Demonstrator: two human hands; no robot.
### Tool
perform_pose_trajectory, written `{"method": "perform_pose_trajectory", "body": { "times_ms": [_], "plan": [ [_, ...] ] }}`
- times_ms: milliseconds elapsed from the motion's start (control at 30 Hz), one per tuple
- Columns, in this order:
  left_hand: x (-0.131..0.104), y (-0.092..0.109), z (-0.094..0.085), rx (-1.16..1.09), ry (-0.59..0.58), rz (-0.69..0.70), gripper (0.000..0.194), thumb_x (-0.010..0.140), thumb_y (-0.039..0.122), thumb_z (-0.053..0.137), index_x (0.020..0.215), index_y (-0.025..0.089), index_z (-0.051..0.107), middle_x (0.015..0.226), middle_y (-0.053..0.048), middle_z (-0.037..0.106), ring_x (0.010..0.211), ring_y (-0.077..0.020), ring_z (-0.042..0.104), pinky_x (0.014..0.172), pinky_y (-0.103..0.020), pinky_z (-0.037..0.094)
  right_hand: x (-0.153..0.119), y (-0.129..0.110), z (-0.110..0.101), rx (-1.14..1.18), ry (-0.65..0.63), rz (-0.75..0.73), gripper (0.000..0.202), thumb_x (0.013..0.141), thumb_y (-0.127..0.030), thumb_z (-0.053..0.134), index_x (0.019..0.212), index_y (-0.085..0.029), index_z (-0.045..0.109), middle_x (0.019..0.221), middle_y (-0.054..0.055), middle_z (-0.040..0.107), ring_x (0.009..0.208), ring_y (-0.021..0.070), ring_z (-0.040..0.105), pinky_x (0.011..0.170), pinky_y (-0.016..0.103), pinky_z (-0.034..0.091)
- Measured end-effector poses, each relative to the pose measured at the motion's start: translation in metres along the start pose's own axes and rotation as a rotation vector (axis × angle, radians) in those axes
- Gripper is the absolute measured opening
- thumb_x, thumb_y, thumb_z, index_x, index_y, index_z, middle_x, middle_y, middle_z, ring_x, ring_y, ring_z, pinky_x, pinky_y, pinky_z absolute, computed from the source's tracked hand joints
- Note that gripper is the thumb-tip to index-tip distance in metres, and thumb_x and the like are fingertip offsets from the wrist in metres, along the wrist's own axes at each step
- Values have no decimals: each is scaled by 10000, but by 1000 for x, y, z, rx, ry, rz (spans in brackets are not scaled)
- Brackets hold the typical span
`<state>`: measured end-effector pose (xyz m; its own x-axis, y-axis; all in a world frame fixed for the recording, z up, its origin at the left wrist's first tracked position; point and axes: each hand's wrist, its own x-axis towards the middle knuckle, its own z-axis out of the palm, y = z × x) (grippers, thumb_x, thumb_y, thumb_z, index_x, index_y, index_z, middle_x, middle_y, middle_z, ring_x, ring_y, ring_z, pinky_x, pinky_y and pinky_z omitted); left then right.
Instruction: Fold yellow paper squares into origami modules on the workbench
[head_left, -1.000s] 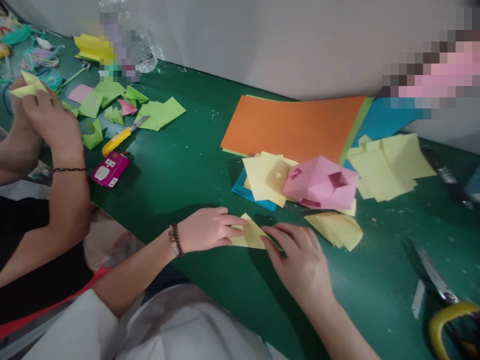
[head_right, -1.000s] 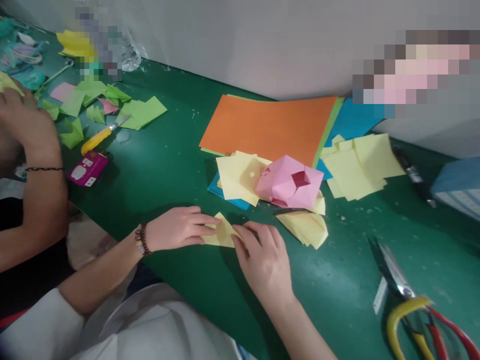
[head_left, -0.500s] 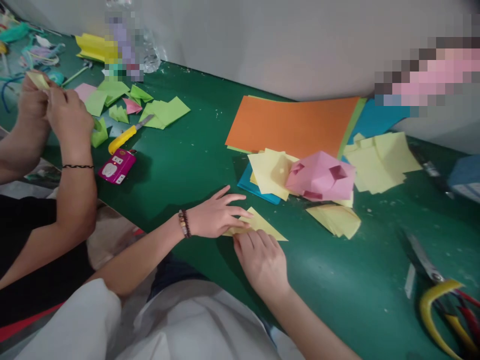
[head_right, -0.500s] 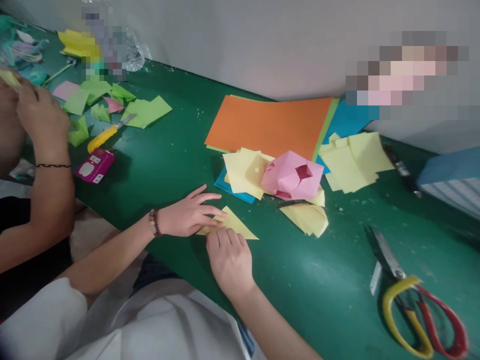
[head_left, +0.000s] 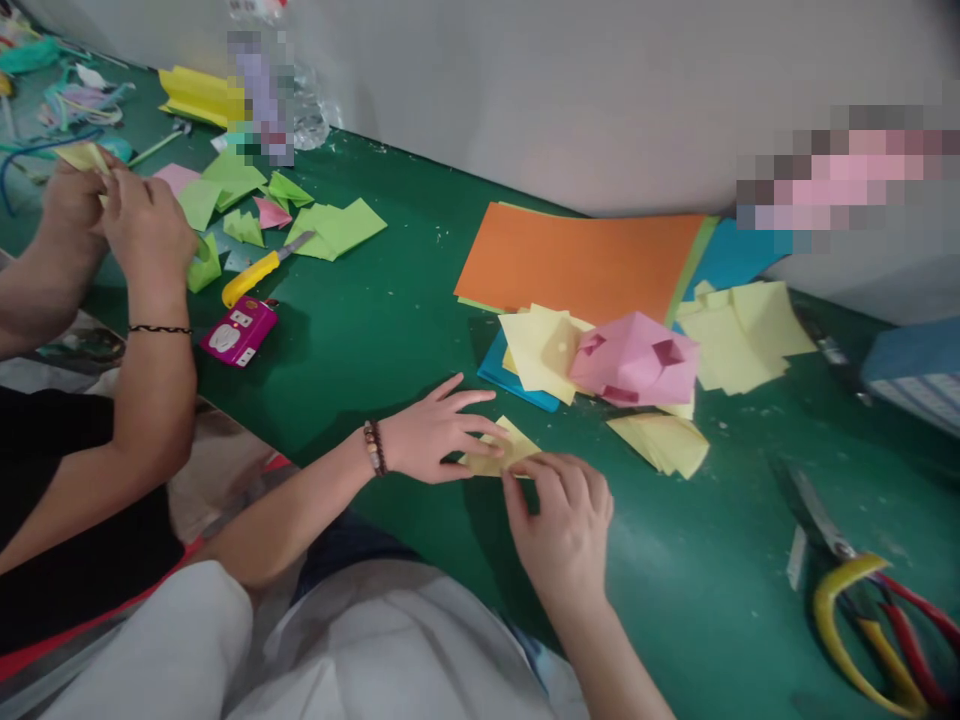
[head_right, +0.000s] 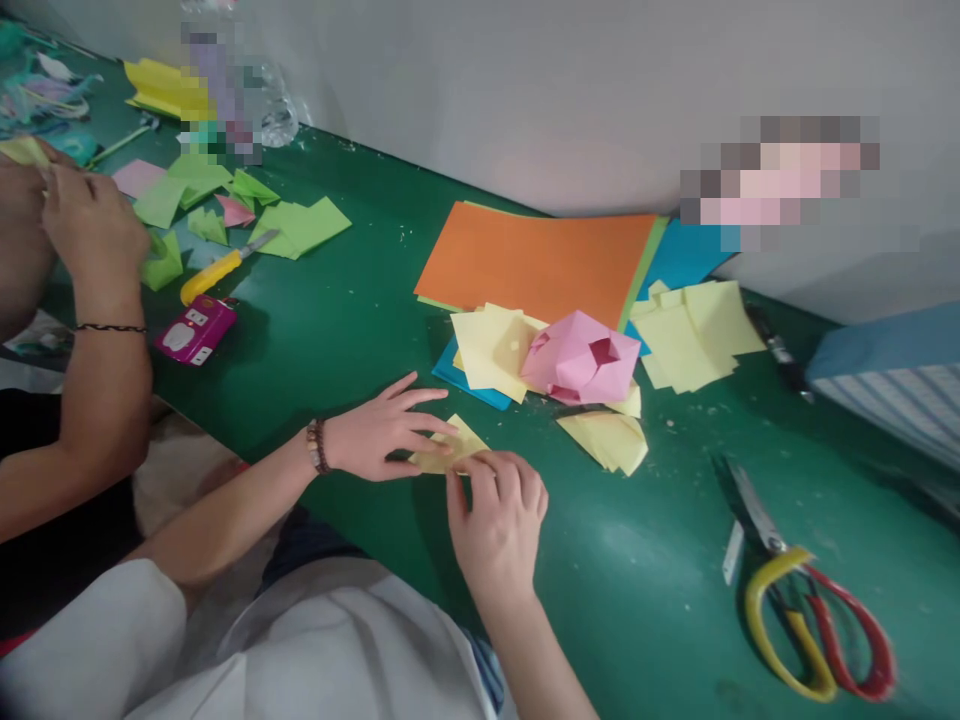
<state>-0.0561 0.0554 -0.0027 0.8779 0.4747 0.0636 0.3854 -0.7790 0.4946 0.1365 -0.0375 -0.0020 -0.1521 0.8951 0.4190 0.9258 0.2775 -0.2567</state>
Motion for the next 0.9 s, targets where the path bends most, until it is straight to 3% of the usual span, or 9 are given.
{"method": "perform_pose_trajectory", "body": {
  "times_ms": [300,600,800,900],
  "plan": [
    [0,-1,-1,11,-32,-5,338,875,312,600,1211,312,636,1417,15,519,1456,-361,172,1137,-684,80,-6,11,8,-65,-60,108,151,887,-285,547,810,-176,618,1145,146,582,1279,351,425,980,548,403],
    [2,0,-5,-4,-71,-21,330,873,299,614,1202,298,642,1414,13,524,1457,-346,177,1146,-673,45,-21,49,-2,-152,-2,270,188,861,-307,541,767,-172,632,1182,155,570,1280,378,425,986,600,401],
    [4,6,-10,-13,-112,-45,383,840,203,616,1217,273,628,1412,-6,526,1455,-342,190,1145,-671,49,-16,63,-10,-119,16,251,187,849,-293,549,725,-179,631,1131,142,609,1259,359,465,998,584,411],
    [7,14,-11,-22,-87,-43,499,790,75,563,1251,263,599,1446,-31,485,1433,-311,270,1151,-640,126,-14,69,-17,-26,-15,129,225,870,-391,566,872,-184,655,1177,137,605,1290,350,449,1021,590,390]
  ]
}}
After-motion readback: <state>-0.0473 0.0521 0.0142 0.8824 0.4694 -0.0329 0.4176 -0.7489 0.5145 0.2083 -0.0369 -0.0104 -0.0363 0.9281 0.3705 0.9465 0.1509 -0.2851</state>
